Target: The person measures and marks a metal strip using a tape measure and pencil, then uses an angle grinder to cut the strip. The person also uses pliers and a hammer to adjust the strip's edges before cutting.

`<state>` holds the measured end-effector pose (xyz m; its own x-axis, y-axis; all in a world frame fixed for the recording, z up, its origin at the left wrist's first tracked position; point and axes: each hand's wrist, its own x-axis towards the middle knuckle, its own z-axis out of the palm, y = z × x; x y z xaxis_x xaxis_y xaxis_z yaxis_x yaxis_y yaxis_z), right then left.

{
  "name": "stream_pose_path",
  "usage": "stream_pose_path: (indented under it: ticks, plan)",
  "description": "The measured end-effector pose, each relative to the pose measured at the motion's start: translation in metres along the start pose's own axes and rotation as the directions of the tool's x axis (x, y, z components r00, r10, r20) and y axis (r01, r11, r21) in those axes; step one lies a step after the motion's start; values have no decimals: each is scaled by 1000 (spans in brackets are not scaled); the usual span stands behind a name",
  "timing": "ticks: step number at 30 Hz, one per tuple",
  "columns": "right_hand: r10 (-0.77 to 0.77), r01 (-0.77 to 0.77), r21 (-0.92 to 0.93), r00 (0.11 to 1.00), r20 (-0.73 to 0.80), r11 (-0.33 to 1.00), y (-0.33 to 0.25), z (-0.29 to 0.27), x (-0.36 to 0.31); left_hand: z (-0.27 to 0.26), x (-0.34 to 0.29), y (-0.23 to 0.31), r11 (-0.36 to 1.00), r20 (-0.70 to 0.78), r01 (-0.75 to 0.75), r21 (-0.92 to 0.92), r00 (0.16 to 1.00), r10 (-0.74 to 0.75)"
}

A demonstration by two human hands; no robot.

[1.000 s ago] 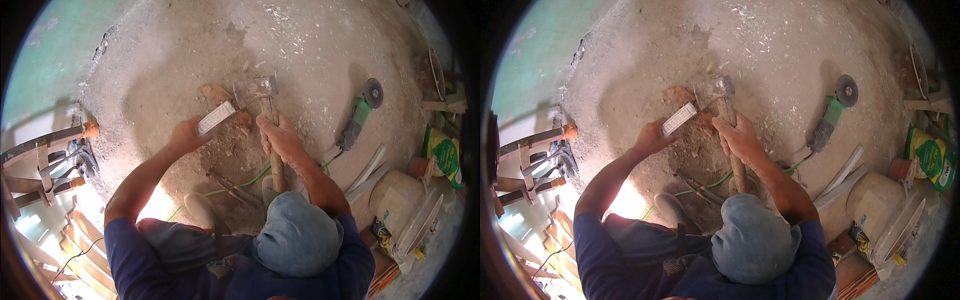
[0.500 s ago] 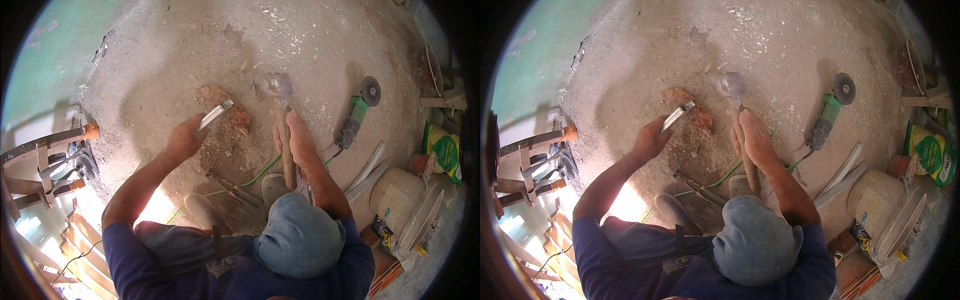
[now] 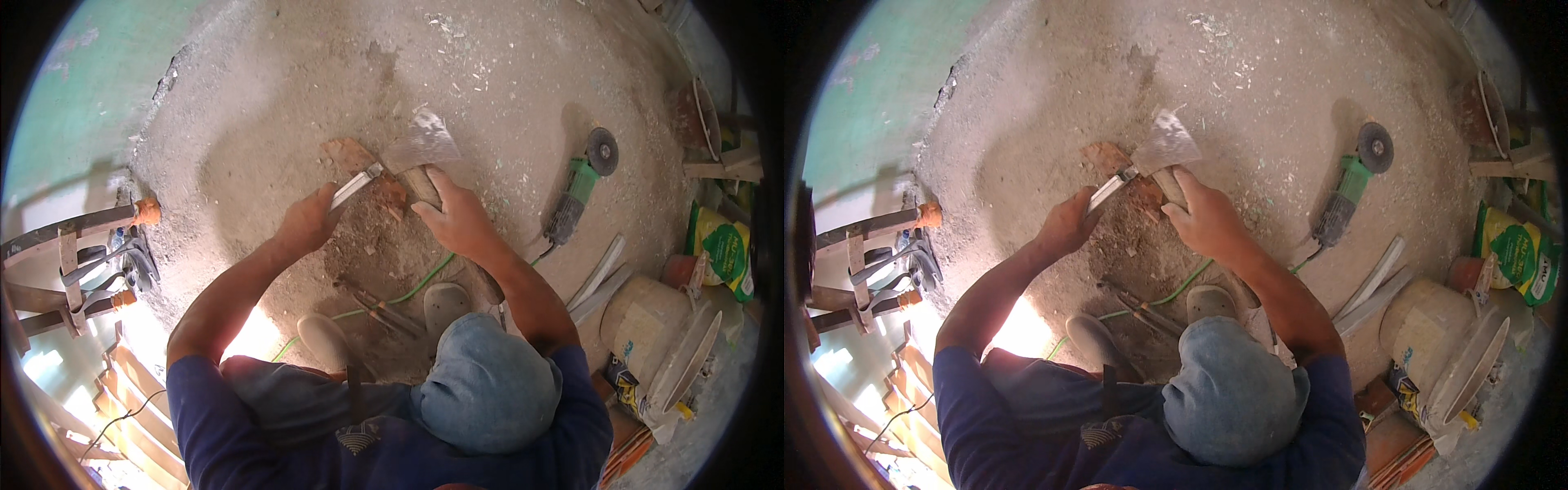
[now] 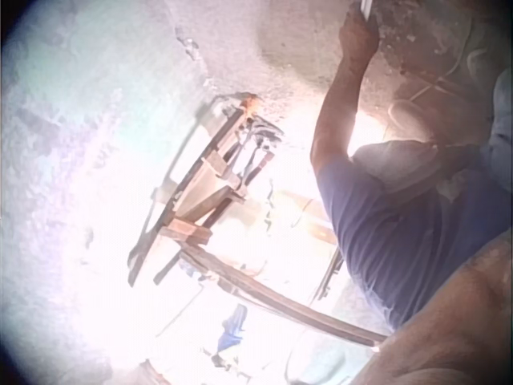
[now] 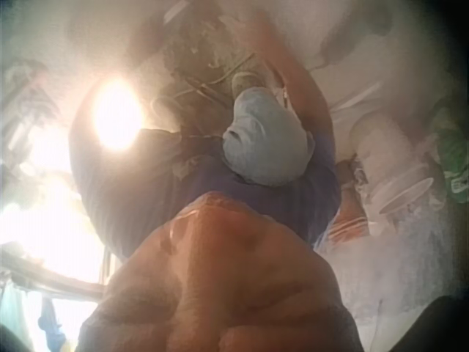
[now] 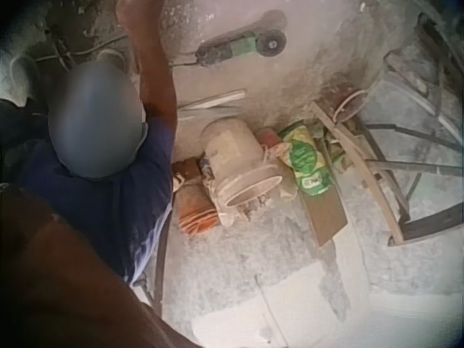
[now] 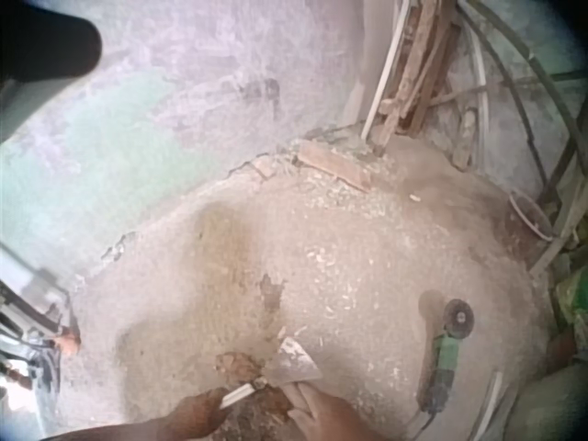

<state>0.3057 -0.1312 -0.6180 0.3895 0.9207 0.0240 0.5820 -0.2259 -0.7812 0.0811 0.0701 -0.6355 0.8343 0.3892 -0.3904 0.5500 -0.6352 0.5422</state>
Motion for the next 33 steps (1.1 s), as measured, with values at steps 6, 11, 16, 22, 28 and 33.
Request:
stream_pose_path:
  ticks: [6,11,16,22,28,33]
  plan:
    - [140,-112,-196,980,139,974,-26,0,14,-3,-1,2,999,17,31,-30,999,-31]
    - [151,-115,-212,975,161,970,-28,-3,14,1,0,0,998,31,44,-41,999,-43]
    - [128,-93,-211,979,159,973,-27,6,11,-5,2,7,996,66,88,-15,994,-87]
    - [247,-246,-24,956,160,969,-21,-3,6,3,-8,12,995,-40,93,39,995,-91]
    - [162,-161,43,986,-32,986,-5,-1,-9,2,-13,27,993,-126,77,90,990,-65]
    - [85,-83,-37,995,57,996,-11,-3,-9,17,-9,2,999,-95,-18,-41,995,14]
